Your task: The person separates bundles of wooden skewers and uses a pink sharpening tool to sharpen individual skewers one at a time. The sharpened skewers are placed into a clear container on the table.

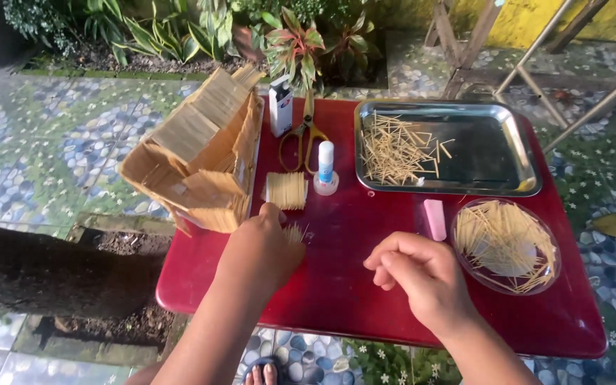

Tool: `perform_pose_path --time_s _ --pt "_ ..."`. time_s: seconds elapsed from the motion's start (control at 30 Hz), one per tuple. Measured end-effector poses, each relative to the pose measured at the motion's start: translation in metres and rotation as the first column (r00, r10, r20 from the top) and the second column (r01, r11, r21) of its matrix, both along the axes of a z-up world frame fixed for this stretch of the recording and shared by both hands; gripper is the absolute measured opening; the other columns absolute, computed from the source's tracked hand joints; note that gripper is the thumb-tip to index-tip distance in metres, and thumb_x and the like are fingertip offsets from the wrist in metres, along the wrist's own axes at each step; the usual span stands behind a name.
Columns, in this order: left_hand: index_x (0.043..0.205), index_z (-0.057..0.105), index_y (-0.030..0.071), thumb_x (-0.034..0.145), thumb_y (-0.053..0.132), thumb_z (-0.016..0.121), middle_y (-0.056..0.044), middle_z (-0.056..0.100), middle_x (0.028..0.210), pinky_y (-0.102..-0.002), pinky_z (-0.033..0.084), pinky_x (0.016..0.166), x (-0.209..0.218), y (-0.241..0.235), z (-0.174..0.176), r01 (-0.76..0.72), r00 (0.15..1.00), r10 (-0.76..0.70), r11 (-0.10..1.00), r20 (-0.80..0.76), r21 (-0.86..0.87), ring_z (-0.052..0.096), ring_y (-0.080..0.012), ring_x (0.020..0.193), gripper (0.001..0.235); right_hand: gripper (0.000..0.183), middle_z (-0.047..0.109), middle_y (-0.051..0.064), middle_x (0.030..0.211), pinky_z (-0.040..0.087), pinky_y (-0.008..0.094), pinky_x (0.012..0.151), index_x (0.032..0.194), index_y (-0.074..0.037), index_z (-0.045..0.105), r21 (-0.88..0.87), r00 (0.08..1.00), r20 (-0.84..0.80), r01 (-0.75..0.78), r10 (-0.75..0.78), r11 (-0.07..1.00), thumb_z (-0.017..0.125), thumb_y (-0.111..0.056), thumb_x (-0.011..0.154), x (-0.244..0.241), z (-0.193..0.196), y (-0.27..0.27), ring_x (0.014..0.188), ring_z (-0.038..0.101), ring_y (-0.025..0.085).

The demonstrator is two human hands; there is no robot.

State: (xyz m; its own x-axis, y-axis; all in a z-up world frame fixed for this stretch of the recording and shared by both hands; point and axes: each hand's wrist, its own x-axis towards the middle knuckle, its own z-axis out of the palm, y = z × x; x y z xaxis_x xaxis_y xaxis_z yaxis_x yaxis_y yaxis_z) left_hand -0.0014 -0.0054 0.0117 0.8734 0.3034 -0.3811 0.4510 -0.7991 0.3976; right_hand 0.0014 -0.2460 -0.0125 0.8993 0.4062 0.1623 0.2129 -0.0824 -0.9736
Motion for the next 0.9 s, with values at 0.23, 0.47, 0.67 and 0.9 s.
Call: perform_pose_path --time_s 0.23,0.47,0.67,0.9 --pt "0.119 0.054 0.008 0.078 0.023 0.066 -0.016 0.074 0.109 -0.051 0.057 0.077 -0.001 0.000 -0.002 -0.006 1.000 0.006 1.000 0.021 0.007 0.071 -0.0395 0.100 0.046 0.027 0.079 0.009 0.066 0.064 0.028 0.056 0.086 -0.002 0.083 -0.120 0.997 0.035 0.070 -0.067 0.990 0.059 -0.012 0.094 0.002 0.017 -0.010 0.061 0.075 0.017" --pt "0.109 0.053 0.007 0.091 0.030 0.068 -0.017 0.075 0.099 -0.053 0.056 0.069 -0.006 -0.002 -0.005 0.051 0.995 -0.052 0.999 0.083 0.011 0.073 -0.0404 0.090 0.033 0.024 0.078 0.010 0.072 0.064 0.029 0.060 0.090 -0.002 0.082 -0.148 0.984 -0.016 0.171 -0.175 0.974 0.058 -0.006 0.095 0.016 -0.002 -0.016 0.066 0.074 0.019" --pt "0.117 0.054 0.009 0.083 0.028 0.070 -0.015 0.073 0.106 -0.051 0.054 0.079 -0.002 0.004 -0.020 0.023 0.998 -0.023 1.000 0.054 -0.007 0.070 -0.0383 0.101 0.042 0.022 0.082 0.006 0.075 0.067 0.026 0.061 0.095 -0.007 0.083 -0.236 0.986 0.046 0.167 -0.161 0.957 0.061 -0.008 0.094 0.021 0.000 -0.017 0.067 0.078 0.015" --pt "0.115 0.065 0.015 0.087 0.037 0.075 -0.010 0.077 0.097 -0.048 0.060 0.079 -0.006 -0.016 0.018 0.012 0.975 -0.007 1.000 0.220 -0.019 0.076 -0.0343 0.094 0.037 0.023 0.082 0.006 0.090 0.058 0.034 0.080 0.104 -0.014 0.084 -0.481 0.881 0.098 0.448 -0.462 0.754 0.066 -0.009 0.090 0.045 0.044 -0.055 0.082 0.076 0.019"
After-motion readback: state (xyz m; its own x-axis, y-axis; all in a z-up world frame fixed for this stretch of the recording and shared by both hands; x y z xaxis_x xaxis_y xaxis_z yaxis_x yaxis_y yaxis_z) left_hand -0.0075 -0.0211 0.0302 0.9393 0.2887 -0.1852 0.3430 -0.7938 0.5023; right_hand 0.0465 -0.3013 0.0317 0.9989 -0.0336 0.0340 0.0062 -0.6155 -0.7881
